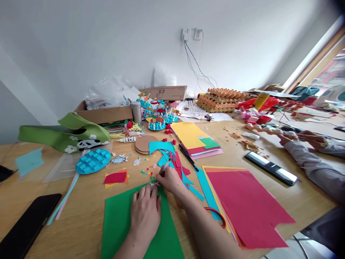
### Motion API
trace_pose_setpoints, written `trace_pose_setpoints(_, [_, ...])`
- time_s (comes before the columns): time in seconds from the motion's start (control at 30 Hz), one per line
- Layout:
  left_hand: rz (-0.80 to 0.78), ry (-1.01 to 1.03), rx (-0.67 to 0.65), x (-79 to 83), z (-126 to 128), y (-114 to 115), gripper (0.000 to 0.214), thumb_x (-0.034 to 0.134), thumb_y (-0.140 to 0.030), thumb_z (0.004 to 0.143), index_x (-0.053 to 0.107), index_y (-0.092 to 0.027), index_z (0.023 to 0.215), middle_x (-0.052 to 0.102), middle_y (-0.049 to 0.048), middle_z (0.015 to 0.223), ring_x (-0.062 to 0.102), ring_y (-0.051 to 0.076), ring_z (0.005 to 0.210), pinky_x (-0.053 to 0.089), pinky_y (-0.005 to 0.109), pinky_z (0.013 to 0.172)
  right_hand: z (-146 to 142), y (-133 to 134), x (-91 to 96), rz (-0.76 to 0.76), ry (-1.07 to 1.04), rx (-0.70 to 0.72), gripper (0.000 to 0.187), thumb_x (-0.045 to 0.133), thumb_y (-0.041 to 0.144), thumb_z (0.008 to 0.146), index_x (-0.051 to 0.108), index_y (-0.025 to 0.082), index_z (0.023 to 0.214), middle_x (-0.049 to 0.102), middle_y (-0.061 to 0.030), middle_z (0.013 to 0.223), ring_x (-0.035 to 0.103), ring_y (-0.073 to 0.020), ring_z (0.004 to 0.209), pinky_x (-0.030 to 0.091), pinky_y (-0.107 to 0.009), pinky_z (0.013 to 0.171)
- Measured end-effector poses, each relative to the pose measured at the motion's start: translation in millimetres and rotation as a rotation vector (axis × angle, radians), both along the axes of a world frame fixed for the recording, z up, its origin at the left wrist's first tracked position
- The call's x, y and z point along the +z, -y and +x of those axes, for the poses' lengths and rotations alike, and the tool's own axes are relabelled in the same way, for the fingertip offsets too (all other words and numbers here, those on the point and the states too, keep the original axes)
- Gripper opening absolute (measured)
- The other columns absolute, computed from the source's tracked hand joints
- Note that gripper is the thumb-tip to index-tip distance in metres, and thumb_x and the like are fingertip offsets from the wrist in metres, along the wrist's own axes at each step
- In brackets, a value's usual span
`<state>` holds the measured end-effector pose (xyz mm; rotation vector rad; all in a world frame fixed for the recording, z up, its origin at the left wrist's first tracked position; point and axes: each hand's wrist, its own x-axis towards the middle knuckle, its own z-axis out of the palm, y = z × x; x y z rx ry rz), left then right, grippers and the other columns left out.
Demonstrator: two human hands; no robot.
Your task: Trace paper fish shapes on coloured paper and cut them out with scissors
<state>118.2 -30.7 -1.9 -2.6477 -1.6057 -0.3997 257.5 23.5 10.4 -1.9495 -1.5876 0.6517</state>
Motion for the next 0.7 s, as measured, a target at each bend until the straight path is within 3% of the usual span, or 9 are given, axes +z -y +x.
trace_pose_setpoints(0.7, [-0.012, -0.014, -0.010, 2.4, -0.5, -0.4, 0.036, 0.038, -0.029, 0.095, 0.057, -0.020, 0.125, 0.062, 0.0083, 0.112, 0.052, 0.024, 0.102, 0.038, 0.042, 0.085, 1.4, 2.2, 4.5, -0.032, 0.037, -0.067, 0.007, 0.056, 0.016, 0.072, 0.061, 0.016, 0.068, 0.064, -0.0040, 0.065, 0.057, -0.0135, 0.060, 0.028, -0.022, 0.051])
